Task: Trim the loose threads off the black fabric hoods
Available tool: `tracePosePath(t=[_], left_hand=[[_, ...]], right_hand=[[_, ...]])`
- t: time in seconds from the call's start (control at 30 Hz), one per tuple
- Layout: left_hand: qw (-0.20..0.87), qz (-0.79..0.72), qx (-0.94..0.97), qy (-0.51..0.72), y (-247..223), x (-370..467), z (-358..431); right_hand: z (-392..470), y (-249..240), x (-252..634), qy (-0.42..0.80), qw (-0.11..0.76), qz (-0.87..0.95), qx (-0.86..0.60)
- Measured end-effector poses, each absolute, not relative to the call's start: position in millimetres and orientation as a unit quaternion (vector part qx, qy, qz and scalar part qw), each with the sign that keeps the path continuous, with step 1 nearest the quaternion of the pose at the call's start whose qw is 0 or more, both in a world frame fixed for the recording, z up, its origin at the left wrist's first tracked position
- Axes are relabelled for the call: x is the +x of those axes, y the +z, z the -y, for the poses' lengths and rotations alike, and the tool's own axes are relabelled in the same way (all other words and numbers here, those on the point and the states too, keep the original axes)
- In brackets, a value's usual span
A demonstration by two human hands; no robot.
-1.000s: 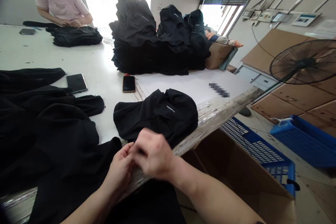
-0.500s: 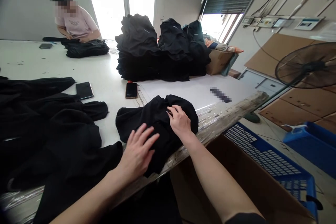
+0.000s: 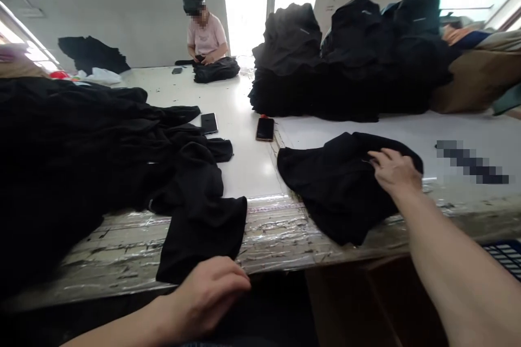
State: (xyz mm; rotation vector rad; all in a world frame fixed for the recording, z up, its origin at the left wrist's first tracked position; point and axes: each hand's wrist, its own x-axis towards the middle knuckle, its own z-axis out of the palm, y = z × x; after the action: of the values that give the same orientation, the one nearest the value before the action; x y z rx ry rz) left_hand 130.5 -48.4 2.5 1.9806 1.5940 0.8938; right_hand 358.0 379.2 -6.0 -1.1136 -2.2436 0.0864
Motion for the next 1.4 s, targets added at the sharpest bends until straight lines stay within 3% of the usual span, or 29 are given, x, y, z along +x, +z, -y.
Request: tracePosePath(t=[0.1, 0.17, 0.33, 0.47, 0.63, 1.03, 1.4], left_hand=[[0.115, -0.687, 0.614, 0.37, 4, 98, 85], [0.068, -0.736, 0.571, 0.356, -1, 82, 98], [0.13, -0.796, 0.487, 0.336, -18, 65, 95], [0.202, -0.807, 0.267, 0.486, -19, 48, 90], [0.354, -0.679, 0.086, 0.637, -22, 30, 99], [0.415, -0.66, 0.13, 0.612, -40, 19, 102], [0.377, -0.68, 0.111, 0.619, -40, 21, 98]], right_hand=[[-334, 3, 331, -0.021, 0.346, 0.847, -0.403], [-284, 0, 302, 0.079, 0.309, 0.912, -0.258], [-170, -26, 230, 0.209, 0.172, 0.963, -0.024], [-148, -38, 198, 0.323, 0.15, 0.929, -0.097], [-160, -38, 199, 0.351, 0.144, 0.904, -0.198], [-154, -43, 223, 0.389, 0.121, 0.868, -0.285], [-155, -55, 220, 0.462, 0.147, 0.806, -0.338]])
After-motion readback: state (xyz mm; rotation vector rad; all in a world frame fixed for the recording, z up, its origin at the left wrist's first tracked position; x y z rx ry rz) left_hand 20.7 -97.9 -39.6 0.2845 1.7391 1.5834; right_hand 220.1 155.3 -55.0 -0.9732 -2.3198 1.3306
